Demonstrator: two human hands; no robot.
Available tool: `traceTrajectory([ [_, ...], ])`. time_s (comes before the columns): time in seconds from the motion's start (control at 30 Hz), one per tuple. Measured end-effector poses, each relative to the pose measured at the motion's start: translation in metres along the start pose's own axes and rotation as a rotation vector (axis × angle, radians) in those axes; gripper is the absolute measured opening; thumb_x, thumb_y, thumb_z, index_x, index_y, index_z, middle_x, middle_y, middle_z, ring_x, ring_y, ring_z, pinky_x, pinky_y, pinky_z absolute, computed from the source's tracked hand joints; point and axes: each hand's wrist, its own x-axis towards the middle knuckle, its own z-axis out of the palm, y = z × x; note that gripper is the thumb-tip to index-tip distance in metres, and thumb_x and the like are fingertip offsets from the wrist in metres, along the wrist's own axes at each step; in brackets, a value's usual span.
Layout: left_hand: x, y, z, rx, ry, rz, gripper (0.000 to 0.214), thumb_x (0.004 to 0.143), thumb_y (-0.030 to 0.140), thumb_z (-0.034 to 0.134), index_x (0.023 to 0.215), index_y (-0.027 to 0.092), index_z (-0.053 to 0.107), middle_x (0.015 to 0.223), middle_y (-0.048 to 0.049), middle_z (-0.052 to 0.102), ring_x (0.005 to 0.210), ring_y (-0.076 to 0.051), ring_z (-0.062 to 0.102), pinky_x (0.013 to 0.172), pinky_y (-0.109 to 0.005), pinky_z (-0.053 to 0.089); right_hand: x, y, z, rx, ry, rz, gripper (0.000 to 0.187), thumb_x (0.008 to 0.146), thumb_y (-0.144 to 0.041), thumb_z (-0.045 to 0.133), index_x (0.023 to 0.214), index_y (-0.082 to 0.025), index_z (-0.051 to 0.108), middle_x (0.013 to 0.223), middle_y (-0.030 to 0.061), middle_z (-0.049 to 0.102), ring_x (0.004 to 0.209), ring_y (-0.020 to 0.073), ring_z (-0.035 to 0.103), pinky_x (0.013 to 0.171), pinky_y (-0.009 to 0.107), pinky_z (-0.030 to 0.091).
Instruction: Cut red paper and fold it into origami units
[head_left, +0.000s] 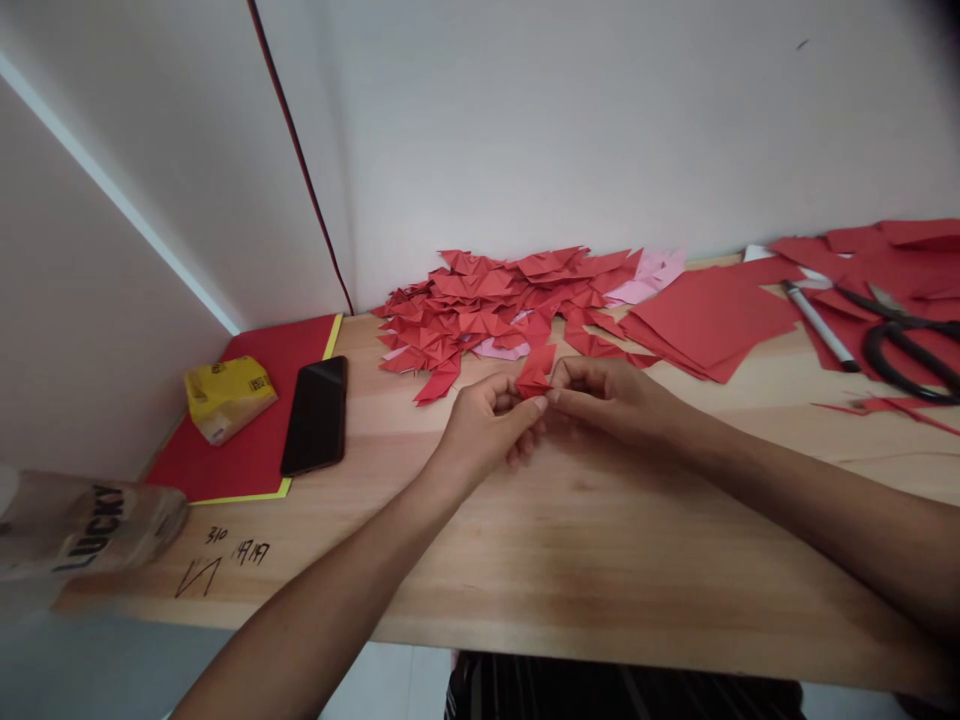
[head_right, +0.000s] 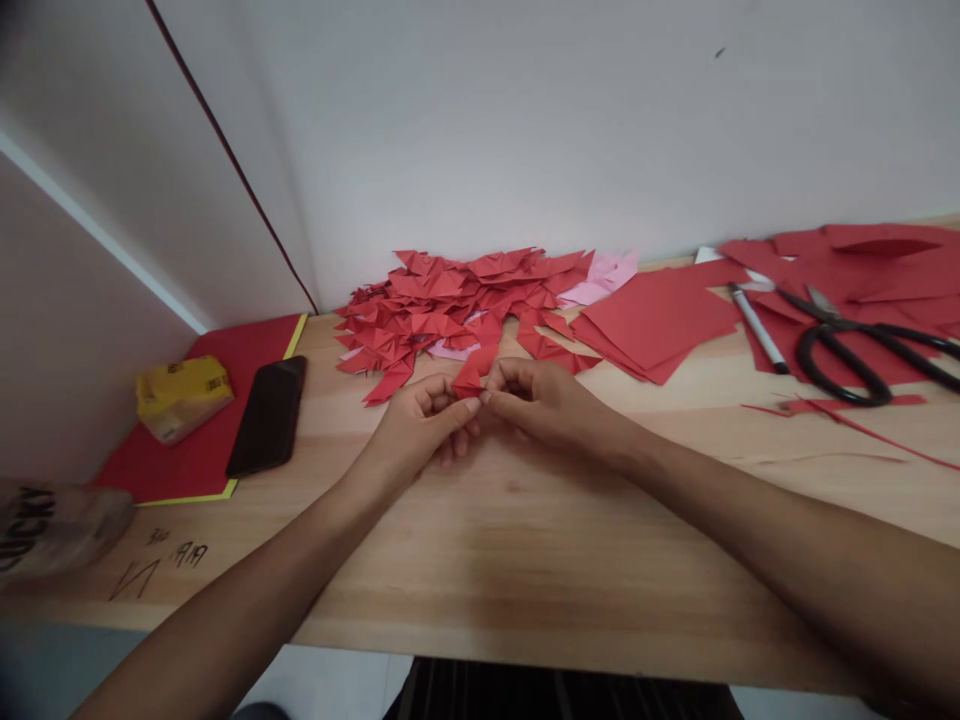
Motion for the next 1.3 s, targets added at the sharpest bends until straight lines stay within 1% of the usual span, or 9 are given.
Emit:
traceTrajectory([
  [0.17, -0.0023, 0.0009, 0.0016, 0.045, 0.040, 0.003, 0.006, 0.076, 0.017, 0.061, 0.073, 0.014, 0.055, 0.056, 0.0026, 0.061, 0.036, -0.005, 0.048, 0.032, -0.014, 0.034, -0.0038, -0.0027, 0.0039, -0.080, -0.003, -0.096, 0.020, 0.088, -0.034, 0.056, 0.074, -0.020, 0.051, 0.067, -0.0021, 0.056, 0.060, 0.0115, 0.048, 0.055, 0.026, 0.033],
  [0.27, -0.0022, 0.0000, 0.0026, 0.071, 0.043, -0.015, 0.007, 0.075, 0.012, 0.058, 0.069, 0.014, 0.055, 0.053, 0.0023, 0.060, 0.035, -0.005, 0.049, 0.033, -0.014, 0.035, -0.0032, -0.0013, 0.0036, -0.106, 0.002, -0.110, 0.020, 0.088, -0.033, 0.055, 0.073, -0.020, 0.049, 0.068, -0.0023, 0.056, 0.059, 0.0107, 0.046, 0.054, 0.026, 0.032],
  [0.37, -0.0005, -0.0015, 0.0020, 0.050, 0.005, -0.029, 0.009, 0.077, 0.010, 0.053, 0.069, 0.014, 0.055, 0.055, 0.0008, 0.062, 0.036, -0.006, 0.053, 0.035, -0.015, 0.039, -0.0010, 0.0008, -0.0001, -0.080, -0.041, -0.085, 0.015, 0.086, -0.027, 0.054, 0.074, -0.020, 0.049, 0.066, -0.0028, 0.055, 0.059, 0.0109, 0.047, 0.055, 0.025, 0.033],
  [0.5, 0.0015, -0.0013, -0.0017, -0.011, -0.054, -0.071, 0.007, 0.081, 0.010, 0.050, 0.075, 0.013, 0.053, 0.060, -0.0013, 0.066, 0.040, -0.009, 0.058, 0.035, -0.017, 0.043, 0.0007, 0.0009, -0.0047, -0.060, -0.088, -0.015, 0.011, 0.085, -0.026, 0.055, 0.076, -0.021, 0.048, 0.066, -0.0029, 0.055, 0.059, 0.0119, 0.050, 0.056, 0.026, 0.035],
  [0.63, 0.0014, -0.0007, -0.0035, -0.020, -0.055, -0.094, 0.010, 0.083, 0.012, 0.053, 0.073, 0.013, 0.052, 0.059, -0.0015, 0.065, 0.039, -0.010, 0.059, 0.034, -0.016, 0.042, -0.0008, -0.0016, -0.0019, -0.104, -0.038, -0.025, 0.015, 0.085, -0.031, 0.055, 0.075, -0.021, 0.048, 0.065, -0.0030, 0.054, 0.058, 0.0118, 0.049, 0.055, 0.027, 0.034],
  [0.77, 0.0007, -0.0013, -0.0017, 0.037, -0.041, -0.084, 0.015, 0.083, 0.007, 0.050, 0.070, 0.014, 0.050, 0.055, 0.0000, 0.064, 0.037, -0.010, 0.058, 0.032, -0.015, 0.039, -0.0018, -0.0019, 0.0014, -0.191, 0.003, -0.055, 0.020, 0.084, -0.033, 0.058, 0.072, -0.021, 0.047, 0.067, -0.0028, 0.052, 0.061, 0.0113, 0.045, 0.054, 0.026, 0.032],
  [1.03, 0.0021, -0.0001, -0.0016, 0.053, -0.055, -0.081, 0.015, 0.083, 0.008, 0.047, 0.070, 0.014, 0.051, 0.054, 0.0017, 0.062, 0.037, -0.009, 0.057, 0.033, -0.015, 0.040, 0.0005, -0.0004, -0.0040, -0.072, -0.112, -0.009, 0.009, 0.083, -0.022, 0.052, 0.075, -0.020, 0.049, 0.069, -0.0021, 0.057, 0.062, 0.0119, 0.052, 0.058, 0.026, 0.037],
  [1.2, 0.0022, -0.0030, -0.0022, 0.111, -0.031, -0.053, 0.010, 0.084, 0.016, 0.052, 0.075, 0.015, 0.053, 0.053, 0.0029, 0.060, 0.035, -0.009, 0.054, 0.031, -0.015, 0.036, -0.0007, 0.0003, -0.0001, -0.165, -0.031, -0.043, 0.015, 0.083, -0.030, 0.057, 0.073, -0.020, 0.050, 0.067, -0.0025, 0.055, 0.061, 0.0117, 0.049, 0.055, 0.026, 0.035],
  [1.3, 0.0011, -0.0035, -0.0009, 0.162, 0.001, -0.044, 0.010, 0.081, 0.011, 0.050, 0.072, 0.016, 0.053, 0.051, 0.0039, 0.059, 0.034, -0.007, 0.051, 0.031, -0.014, 0.034, -0.0010, 0.0012, 0.0015, -0.216, -0.027, -0.062, 0.016, 0.083, -0.030, 0.056, 0.072, -0.020, 0.050, 0.067, -0.0023, 0.056, 0.061, 0.0116, 0.048, 0.055, 0.026, 0.035],
])
